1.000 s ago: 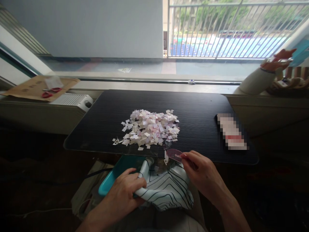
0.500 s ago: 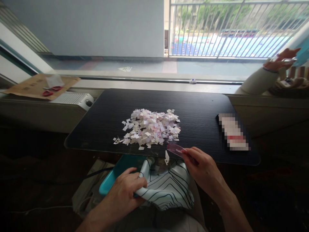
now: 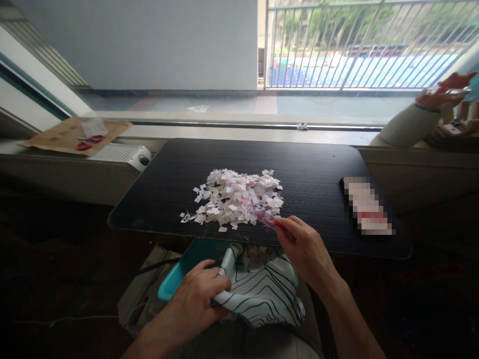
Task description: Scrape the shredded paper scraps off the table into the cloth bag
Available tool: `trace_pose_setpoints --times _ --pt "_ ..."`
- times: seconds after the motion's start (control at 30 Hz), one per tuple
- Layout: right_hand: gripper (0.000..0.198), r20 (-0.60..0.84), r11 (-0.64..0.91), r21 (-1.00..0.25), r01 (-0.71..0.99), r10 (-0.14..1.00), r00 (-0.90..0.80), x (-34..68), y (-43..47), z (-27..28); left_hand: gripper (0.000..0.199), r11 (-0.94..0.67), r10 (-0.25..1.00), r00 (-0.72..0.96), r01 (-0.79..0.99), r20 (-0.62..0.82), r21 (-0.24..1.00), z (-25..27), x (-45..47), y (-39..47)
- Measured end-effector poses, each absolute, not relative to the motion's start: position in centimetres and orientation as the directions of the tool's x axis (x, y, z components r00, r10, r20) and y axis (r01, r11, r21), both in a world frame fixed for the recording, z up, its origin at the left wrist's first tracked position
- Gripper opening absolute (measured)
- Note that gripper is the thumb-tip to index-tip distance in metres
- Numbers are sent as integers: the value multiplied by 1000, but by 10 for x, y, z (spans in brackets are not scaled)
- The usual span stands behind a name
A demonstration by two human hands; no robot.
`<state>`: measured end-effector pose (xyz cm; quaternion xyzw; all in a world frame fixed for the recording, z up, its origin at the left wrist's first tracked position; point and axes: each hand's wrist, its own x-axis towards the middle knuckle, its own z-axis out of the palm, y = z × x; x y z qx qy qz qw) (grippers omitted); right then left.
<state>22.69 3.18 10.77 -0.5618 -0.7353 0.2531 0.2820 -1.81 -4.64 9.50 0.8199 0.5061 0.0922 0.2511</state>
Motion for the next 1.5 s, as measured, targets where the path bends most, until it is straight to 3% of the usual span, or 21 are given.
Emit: trace_pose_setpoints --times 0.47,0.93,1.1,1.5 --pt "21 50 195 -674 713 975 -219 228 29 109 15 -347 873 471 783 -128 516 94 -20 -46" --pt "20 98 212 -672 709 975 -198 235 25 114 12 -360 875 471 787 -113 501 93 -21 -45" --pt "18 19 184 -682 708 972 -235 233 23 116 12 -358 875 470 789 -114 500 92 -21 -45" --pt "20 65 190 -669 718 978 -199 232 31 109 10 -361 876 470 789 -108 498 94 -21 -47"
